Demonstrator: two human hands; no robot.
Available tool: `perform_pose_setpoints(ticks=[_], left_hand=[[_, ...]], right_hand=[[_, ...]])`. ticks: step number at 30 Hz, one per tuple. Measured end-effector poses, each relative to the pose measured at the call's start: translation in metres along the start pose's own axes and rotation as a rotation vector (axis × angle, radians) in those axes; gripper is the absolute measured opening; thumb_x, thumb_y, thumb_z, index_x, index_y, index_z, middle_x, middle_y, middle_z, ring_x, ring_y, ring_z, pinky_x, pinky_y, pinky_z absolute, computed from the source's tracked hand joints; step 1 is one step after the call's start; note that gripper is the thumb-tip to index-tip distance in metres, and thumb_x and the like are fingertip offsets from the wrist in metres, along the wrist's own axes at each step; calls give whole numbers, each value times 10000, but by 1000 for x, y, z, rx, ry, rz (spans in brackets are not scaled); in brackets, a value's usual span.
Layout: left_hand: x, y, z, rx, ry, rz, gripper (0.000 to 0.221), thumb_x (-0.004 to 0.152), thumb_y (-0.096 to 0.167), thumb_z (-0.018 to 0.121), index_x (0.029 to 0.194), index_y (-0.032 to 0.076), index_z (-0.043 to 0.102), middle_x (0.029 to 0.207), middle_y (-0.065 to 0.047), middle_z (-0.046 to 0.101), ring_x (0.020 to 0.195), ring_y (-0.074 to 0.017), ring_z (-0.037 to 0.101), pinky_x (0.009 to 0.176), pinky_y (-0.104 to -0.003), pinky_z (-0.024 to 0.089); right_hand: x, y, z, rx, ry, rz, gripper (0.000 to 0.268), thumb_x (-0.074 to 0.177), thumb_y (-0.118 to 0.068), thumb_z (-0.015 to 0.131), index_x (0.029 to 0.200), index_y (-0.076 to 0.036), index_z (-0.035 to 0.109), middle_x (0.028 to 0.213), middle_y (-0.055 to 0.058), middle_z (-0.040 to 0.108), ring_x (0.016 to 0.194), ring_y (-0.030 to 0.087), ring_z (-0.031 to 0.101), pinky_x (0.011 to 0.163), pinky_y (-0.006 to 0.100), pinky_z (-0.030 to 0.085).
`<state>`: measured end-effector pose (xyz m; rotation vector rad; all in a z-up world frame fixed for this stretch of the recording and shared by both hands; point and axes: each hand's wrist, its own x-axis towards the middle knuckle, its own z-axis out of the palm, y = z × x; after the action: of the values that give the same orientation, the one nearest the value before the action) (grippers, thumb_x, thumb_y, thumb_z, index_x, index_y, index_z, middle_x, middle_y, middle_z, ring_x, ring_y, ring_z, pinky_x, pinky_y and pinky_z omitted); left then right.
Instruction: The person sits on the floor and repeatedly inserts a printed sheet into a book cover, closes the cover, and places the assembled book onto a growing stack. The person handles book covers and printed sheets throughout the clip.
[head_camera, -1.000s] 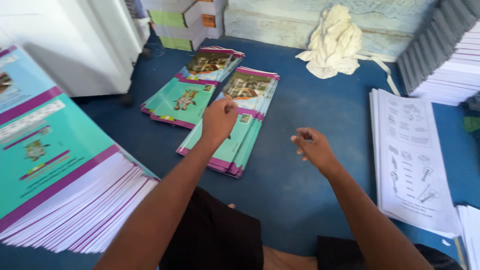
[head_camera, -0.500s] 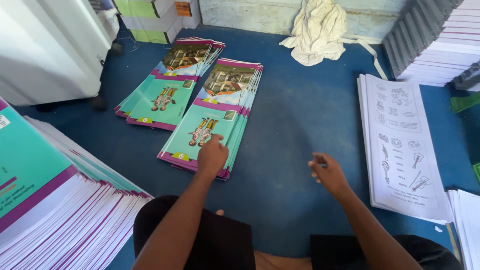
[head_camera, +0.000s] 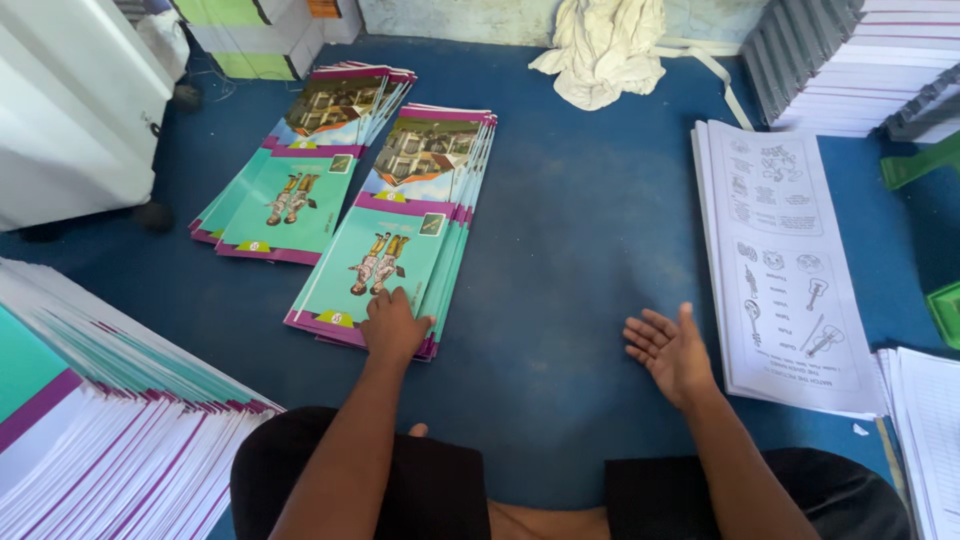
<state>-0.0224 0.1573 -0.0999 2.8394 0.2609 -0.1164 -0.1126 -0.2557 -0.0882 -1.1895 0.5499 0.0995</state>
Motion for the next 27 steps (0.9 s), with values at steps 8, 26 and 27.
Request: perform_pose_setpoints(ticks=[8,26,27], left_hand=[[-7,6,-2,-10,91,81,444,814,295,741,1192,93,624,1293,-102,606,1236,-344,550,901,-592,497],[-31,63,-21,33,364,255,212,913,107,574,1114,73,634,928,-138,748,852,-363,724,701,-498,584],[-33,68,-24,25,361,263,209,917,108,573,1115,77,634,937,-136,751,857,-364,724,711,-494,585]], right_hand=[[-23,-16,15,52,37,27,982,955,-737,131,1504,36,386,1424,283,532,1369,369,507,1143,470,411],[-31,-14,19,28,34,20,985,934,-746,207,1549,16,314,1457,274,495,1316,359,540,1062,473,469],[-32,-15,19,29,35,21,990,929,-748,218,1557,14,295,1468,275,482,1318,360,537,1059,476,471]])
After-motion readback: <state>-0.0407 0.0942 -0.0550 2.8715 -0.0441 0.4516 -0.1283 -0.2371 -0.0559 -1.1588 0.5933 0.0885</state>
